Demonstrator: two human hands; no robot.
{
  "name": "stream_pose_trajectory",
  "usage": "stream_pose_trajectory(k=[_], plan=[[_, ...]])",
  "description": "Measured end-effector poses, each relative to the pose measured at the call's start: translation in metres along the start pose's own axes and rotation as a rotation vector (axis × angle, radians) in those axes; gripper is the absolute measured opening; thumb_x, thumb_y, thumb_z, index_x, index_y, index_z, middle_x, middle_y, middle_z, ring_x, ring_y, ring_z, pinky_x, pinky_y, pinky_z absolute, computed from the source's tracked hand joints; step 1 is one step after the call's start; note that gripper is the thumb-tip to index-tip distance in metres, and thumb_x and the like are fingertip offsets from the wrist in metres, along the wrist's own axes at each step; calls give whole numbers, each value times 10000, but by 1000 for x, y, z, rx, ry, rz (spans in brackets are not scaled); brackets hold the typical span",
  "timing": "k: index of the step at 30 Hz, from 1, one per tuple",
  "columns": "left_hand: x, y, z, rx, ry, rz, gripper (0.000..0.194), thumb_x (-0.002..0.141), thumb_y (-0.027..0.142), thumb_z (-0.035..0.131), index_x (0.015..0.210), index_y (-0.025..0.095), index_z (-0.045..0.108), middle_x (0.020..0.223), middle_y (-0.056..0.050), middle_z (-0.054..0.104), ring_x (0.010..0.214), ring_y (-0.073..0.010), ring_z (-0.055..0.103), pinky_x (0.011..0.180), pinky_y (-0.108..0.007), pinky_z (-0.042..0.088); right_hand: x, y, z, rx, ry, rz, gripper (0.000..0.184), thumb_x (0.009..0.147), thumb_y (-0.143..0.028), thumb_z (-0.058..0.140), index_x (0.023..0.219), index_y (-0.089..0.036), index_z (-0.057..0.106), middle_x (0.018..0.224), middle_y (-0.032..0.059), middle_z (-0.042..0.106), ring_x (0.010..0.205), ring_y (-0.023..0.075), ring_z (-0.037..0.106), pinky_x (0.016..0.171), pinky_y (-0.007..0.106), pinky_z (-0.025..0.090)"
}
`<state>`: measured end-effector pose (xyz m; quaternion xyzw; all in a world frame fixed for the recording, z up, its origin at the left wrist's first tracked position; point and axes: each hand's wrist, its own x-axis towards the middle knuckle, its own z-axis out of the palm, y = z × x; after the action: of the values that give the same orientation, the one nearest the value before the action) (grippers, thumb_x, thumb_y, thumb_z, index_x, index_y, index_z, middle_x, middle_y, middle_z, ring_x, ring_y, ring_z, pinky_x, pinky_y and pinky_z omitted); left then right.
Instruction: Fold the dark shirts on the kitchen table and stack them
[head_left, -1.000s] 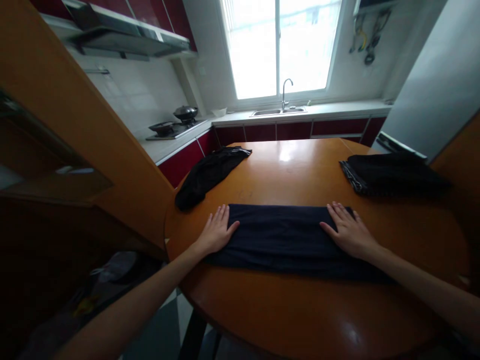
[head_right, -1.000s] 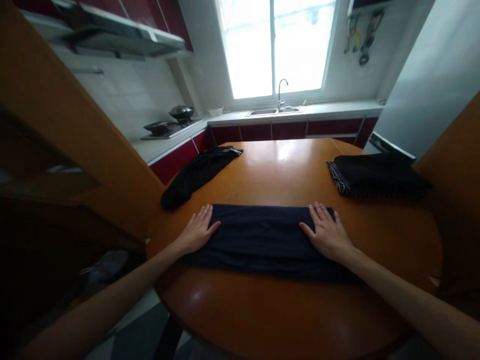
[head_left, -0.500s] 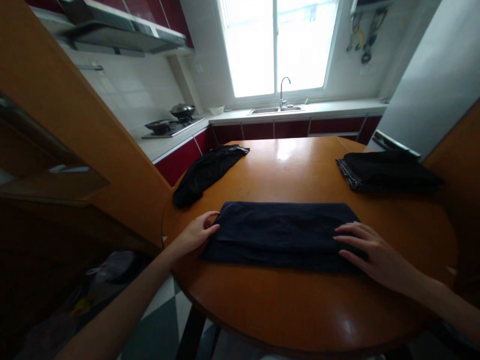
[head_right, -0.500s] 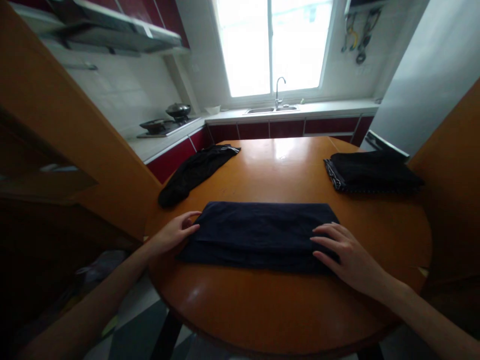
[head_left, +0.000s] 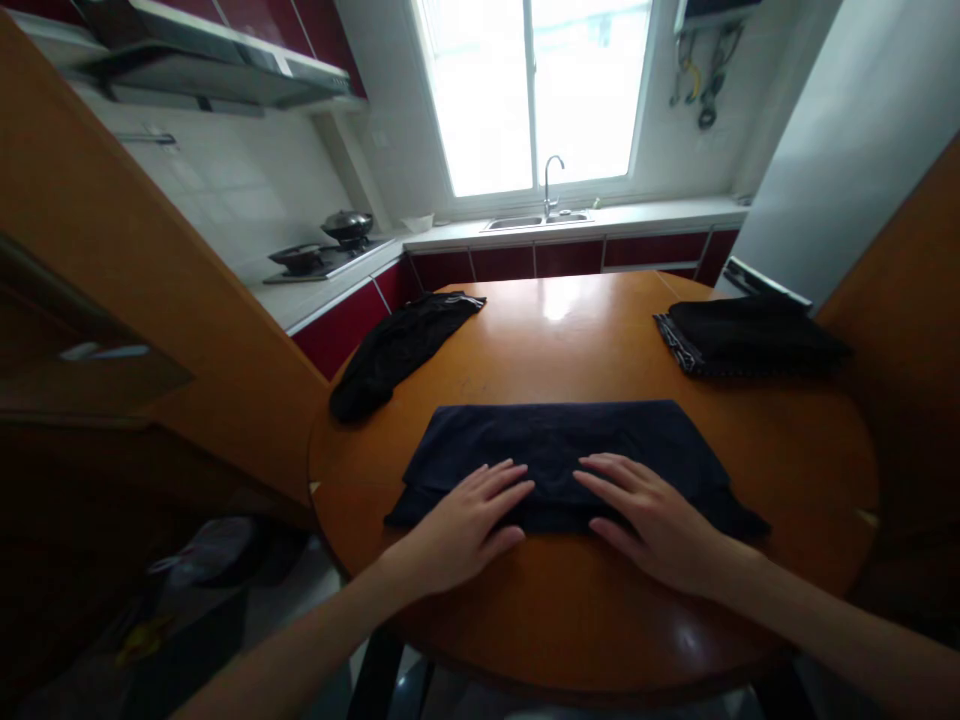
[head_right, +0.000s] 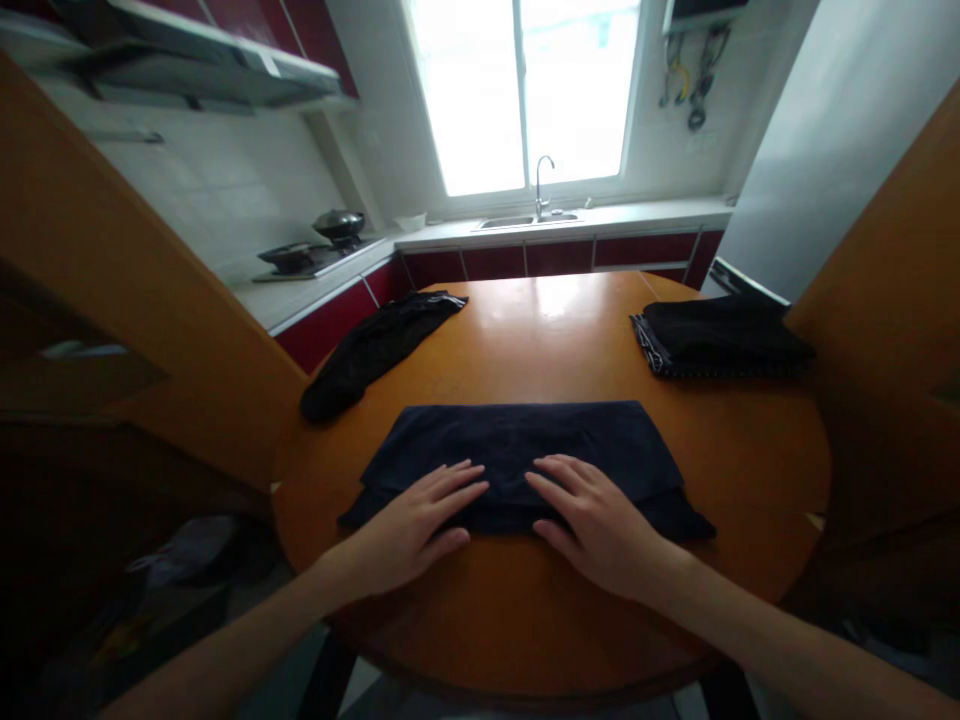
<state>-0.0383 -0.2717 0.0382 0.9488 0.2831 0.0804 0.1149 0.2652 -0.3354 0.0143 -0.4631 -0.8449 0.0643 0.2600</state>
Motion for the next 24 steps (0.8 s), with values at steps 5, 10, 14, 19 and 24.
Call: stream_pose_trajectory(k=[5,10,14,19,24], plan=[[-28,21,19,70,-125,29,716,972,328,587,1594,308,234,1656,-40,227,1532,-287,172,1232,-559,193,-15,-22,22,-53,-177,-80,743,910,-321,633,1574,-208,318,1624,132,300,1492,317,285,1201,548,295],[-30,26,12,40,-92,51,664,1019,347,500,1604,287,192,1645,-46,260,1532,-251,181,1246,-517,187,-27,-32,21,-56,-133,-35,660,948,-326,580,1558,-209,357,1599,119,352,1479,301,320,1200,538,310],[2,36,22,61,-10,39,721,1034,437,448,1618,194,101,1661,-109,178,1542,-249,110,1254,-486,155,-6,-37,28,-72,-22,23,666,981,-309,505,1590,-185,267,1615,134,309,1500,285,272,1202,530,306],[11,47,39,64,-70,10,914,958,563,548,1615,130,82,1661,-166,106,1541,-296,73,1246,-496,146,-2,-28,44,-151,-70,38,786,949,-430,567,1599,-152,225,1634,164,234,1520,311,196,1216,560,238],[-3,19,15,-21,79,-111,476,1032,368,434,1492,246,441,1540,-75,465,1410,-214,444,1170,-386,366,-21,-22,39,-129,-72,74,619,987,-388,504,1551,-174,364,1618,129,316,1501,281,274,1217,516,269]])
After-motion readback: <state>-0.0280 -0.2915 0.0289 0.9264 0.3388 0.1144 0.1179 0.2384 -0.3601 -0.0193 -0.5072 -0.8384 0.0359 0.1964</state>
